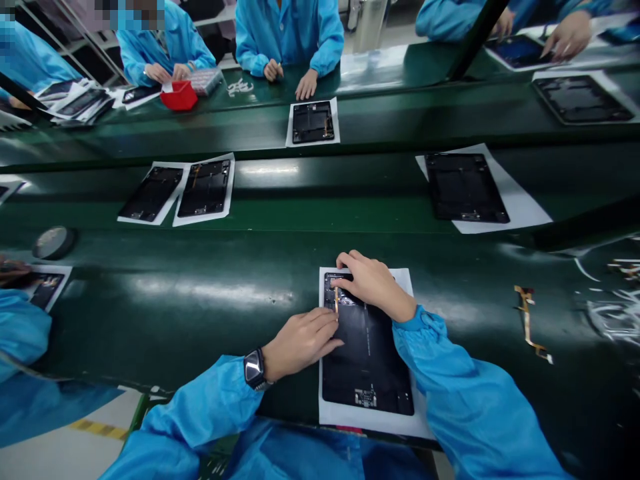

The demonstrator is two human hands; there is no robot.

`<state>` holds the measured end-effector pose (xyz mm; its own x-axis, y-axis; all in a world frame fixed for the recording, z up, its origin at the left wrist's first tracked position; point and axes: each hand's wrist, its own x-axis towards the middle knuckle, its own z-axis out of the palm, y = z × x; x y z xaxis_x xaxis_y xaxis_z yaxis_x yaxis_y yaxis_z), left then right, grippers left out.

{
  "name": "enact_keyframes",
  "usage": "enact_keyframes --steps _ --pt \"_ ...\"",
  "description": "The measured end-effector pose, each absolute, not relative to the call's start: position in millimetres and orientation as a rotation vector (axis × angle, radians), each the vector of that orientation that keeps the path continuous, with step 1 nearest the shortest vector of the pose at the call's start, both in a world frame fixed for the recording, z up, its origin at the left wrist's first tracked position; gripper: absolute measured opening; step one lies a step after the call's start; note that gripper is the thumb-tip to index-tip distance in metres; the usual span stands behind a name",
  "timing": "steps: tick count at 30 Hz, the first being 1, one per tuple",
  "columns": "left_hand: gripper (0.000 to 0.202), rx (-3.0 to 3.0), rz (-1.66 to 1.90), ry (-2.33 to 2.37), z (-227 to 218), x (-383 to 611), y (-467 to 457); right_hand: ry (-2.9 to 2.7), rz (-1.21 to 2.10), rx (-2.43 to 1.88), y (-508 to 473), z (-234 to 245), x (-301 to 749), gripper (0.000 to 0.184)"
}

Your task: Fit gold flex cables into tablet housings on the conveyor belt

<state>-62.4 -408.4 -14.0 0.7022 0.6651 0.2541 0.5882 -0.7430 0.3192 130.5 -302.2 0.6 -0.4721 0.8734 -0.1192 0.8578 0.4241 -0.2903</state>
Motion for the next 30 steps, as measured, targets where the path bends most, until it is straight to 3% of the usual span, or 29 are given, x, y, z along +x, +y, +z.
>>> enact_keyframes --steps 5,11,17,23,30 --pt "0.029 2.672 0.497 1.023 -10.5 -69.7 -399.2 -2.539 0.531 -1.543 -303.1 13.6 137.1 0.013" --pt "0.03 2.726 0.244 0.97 -4.8 -67.5 -399.3 -2.489 0.847 -1.381 -310.0 42.1 151.4 0.031" --pt "0.028 2.747 0.25 0.895 1.8 -70.2 -400.5 -2.327 0.962 -1.391 -328.4 68.9 147.4 0.011" --pt "0.022 2.576 0.472 0.858 -4.7 -76.7 -397.1 -2.382 0.932 -1.337 -375.8 44.9 152.4 0.008" --pt "0.047 2.425 0.541 0.919 -10.2 -85.0 -391.4 -2.544 0.664 -1.32 -416.3 16.1 141.8 0.013"
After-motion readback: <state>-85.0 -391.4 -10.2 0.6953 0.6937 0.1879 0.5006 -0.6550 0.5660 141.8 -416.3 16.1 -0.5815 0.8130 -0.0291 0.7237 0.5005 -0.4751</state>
